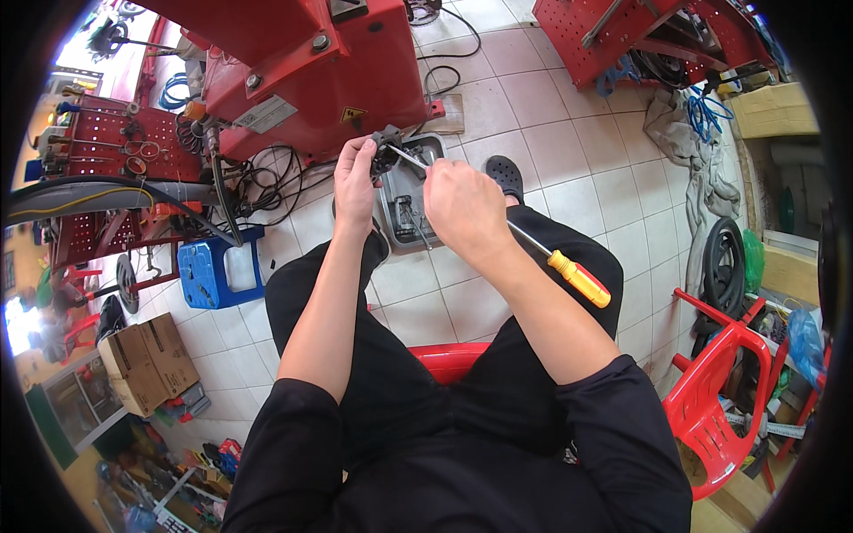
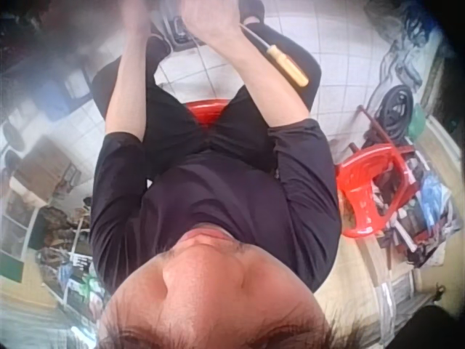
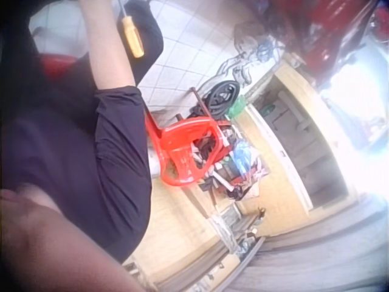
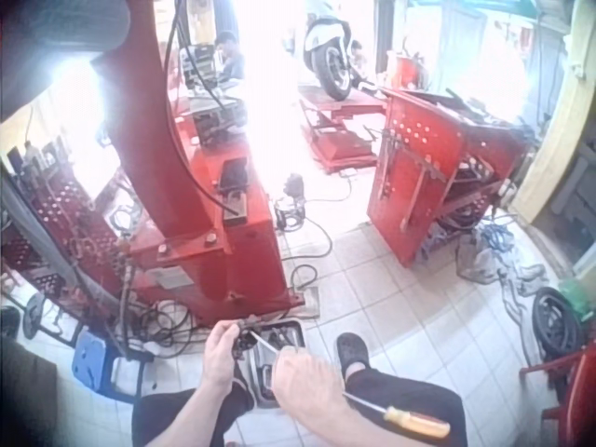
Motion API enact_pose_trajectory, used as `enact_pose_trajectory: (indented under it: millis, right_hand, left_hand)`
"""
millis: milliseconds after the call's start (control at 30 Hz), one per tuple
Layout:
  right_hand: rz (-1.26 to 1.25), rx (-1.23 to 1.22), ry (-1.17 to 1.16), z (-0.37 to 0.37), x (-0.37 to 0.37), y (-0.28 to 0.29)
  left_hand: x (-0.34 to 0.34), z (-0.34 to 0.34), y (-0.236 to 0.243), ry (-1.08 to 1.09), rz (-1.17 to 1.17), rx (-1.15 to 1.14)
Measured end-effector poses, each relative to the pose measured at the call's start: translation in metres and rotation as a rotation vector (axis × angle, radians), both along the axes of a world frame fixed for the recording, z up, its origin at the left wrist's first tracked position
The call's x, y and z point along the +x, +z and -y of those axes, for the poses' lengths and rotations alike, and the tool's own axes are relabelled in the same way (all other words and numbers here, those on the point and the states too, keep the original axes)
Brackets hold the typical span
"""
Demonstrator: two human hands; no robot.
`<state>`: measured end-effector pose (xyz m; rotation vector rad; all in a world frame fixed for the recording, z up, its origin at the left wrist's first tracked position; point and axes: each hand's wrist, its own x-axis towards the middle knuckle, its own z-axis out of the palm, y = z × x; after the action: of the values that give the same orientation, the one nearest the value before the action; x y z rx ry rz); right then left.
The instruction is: The person sits on a red chair in a workshop and uses a screwdriver to disassemble a cylindrical mechanical part. They remove screws and separate the housing into two pieces, then place the components into a metal tray on the floor.
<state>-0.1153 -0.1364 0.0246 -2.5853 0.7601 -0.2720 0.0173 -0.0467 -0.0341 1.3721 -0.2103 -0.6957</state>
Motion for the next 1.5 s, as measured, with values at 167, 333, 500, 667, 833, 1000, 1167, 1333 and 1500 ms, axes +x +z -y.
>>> enact_pose_trajectory:
  millis: [167,333,500,667,833,1000,1167,1333,1500]
  right_hand:
    - [-0.018,-0.036,-0.042,0.000,0.002,0.008]
    - [-0.094,0.083,-0.031,-0.002,0.004,0.020]
    - [-0.014,-0.033,-0.021,-0.002,0.001,0.000]
    - [-0.028,-0.079,-0.044,0.000,0.001,0.008]
    - [-0.132,0.082,-0.034,-0.002,0.004,0.014]
    - [-0.052,0.051,-0.023,-0.004,0.002,0.005]
    - [-0.024,-0.030,-0.026,-0.003,0.001,-0.002]
    - [-0.038,-0.023,-0.028,0.000,0.001,0.005]
    - [-0.118,0.110,-0.031,0.000,0.003,0.008]
  left_hand:
    - [-0.003,0.001,0.002,-0.026,0.000,0.019]
    - [-0.005,0.000,0.004,-0.037,-0.011,0.008]
    - [-0.004,0.001,0.001,-0.037,-0.019,0.011]
    - [-0.007,0.001,0.003,-0.059,-0.039,0.001]
    - [-0.009,0.002,0.003,-0.071,-0.031,-0.026]
    - [-0.008,0.002,0.000,-0.071,-0.042,-0.041]
    - [-0.008,0.002,-0.001,-0.069,-0.043,-0.030]
    - [-0.012,0.003,0.001,-0.085,-0.066,-0.024]
    - [-0.012,0.003,0.001,-0.098,-0.080,-0.049]
